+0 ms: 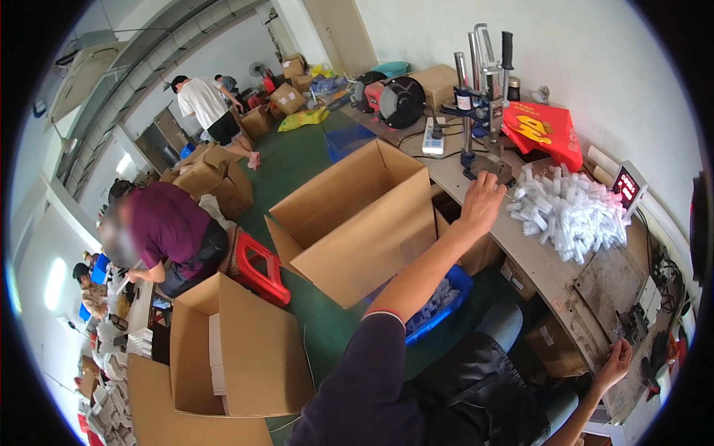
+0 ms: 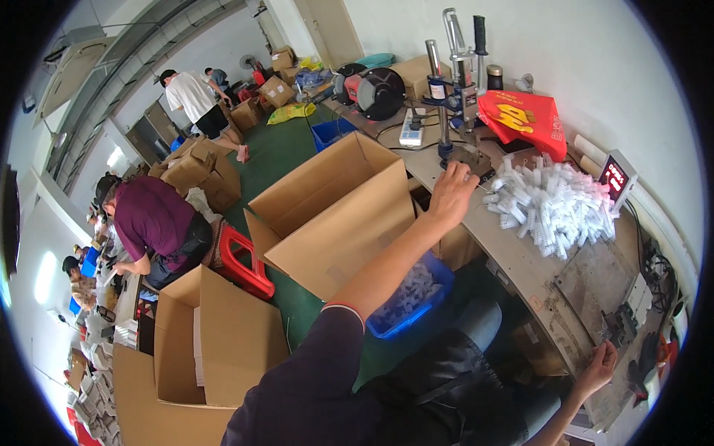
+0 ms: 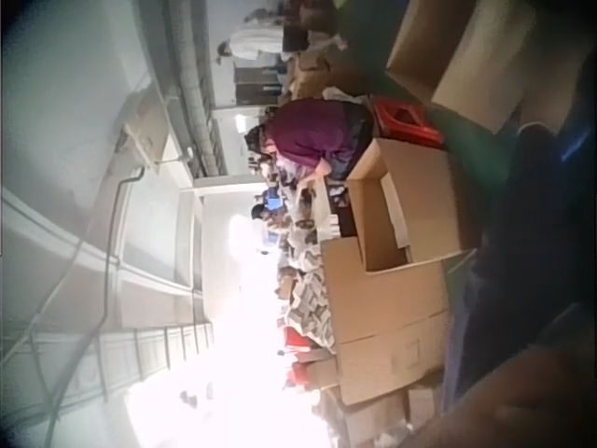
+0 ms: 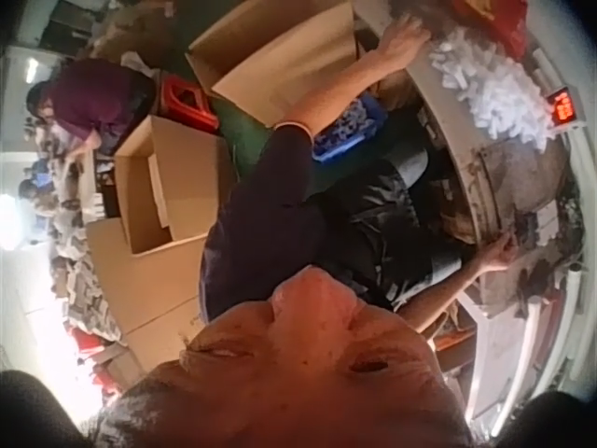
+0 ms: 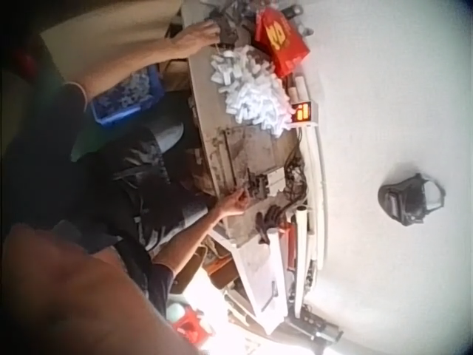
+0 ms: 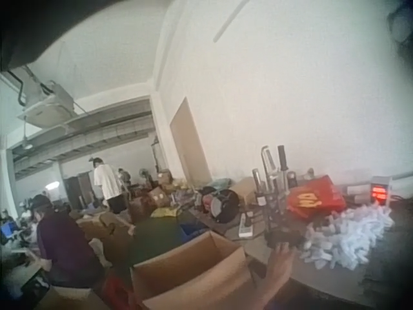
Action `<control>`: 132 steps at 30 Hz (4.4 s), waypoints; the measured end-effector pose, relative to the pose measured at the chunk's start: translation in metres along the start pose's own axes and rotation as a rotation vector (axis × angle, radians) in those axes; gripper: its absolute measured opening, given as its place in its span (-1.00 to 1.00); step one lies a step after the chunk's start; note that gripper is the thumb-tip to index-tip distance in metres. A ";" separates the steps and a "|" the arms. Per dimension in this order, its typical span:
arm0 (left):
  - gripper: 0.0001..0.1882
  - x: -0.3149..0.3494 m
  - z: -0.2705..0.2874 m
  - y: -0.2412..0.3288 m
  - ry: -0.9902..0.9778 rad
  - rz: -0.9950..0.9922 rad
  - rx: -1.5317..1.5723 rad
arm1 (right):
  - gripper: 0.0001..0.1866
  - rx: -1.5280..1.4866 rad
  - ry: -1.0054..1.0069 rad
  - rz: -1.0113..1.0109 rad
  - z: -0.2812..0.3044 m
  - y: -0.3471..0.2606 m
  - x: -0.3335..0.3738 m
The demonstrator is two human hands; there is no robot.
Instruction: The person is inserting white brushes into clear plastic sleeves using a mechanical guide.
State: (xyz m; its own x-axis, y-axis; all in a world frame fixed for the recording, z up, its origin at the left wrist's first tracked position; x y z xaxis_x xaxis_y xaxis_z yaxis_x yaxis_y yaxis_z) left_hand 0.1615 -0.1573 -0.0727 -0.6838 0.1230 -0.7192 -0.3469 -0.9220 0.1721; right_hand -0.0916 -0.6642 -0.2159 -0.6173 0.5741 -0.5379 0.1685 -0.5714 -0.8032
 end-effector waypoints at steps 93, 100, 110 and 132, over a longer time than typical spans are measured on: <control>-0.91 0.086 -0.074 0.236 -0.225 -0.306 0.591 | -0.81 0.437 -0.073 0.401 0.006 -0.090 0.016; -0.92 0.085 -0.074 0.236 -0.249 -0.298 0.605 | -0.85 0.456 -0.094 0.393 0.006 -0.091 0.014; -0.92 0.086 -0.076 0.236 -0.259 -0.281 0.629 | -0.87 0.412 -0.108 0.321 0.007 -0.082 0.013; -0.91 0.057 -0.088 0.289 -0.224 -0.238 0.867 | -0.79 0.587 -0.039 0.082 0.005 -0.065 -0.003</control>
State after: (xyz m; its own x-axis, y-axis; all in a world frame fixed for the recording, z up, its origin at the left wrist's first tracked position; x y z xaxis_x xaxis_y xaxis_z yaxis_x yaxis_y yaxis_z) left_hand 0.0793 -0.4490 -0.1234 -0.6095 0.4254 -0.6690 -0.7915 -0.2775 0.5446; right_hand -0.1045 -0.6317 -0.1611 -0.6499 0.4989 -0.5733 -0.2298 -0.8480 -0.4775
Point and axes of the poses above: each hand's wrist, its own x-axis away from the middle knuckle, its own z-axis out of the back of the hand, y = z × x, the point moved 4 cm from there along -x, towards the middle knuckle, and after that the axes turned 13 degrees about z, right-handed, at the moved point
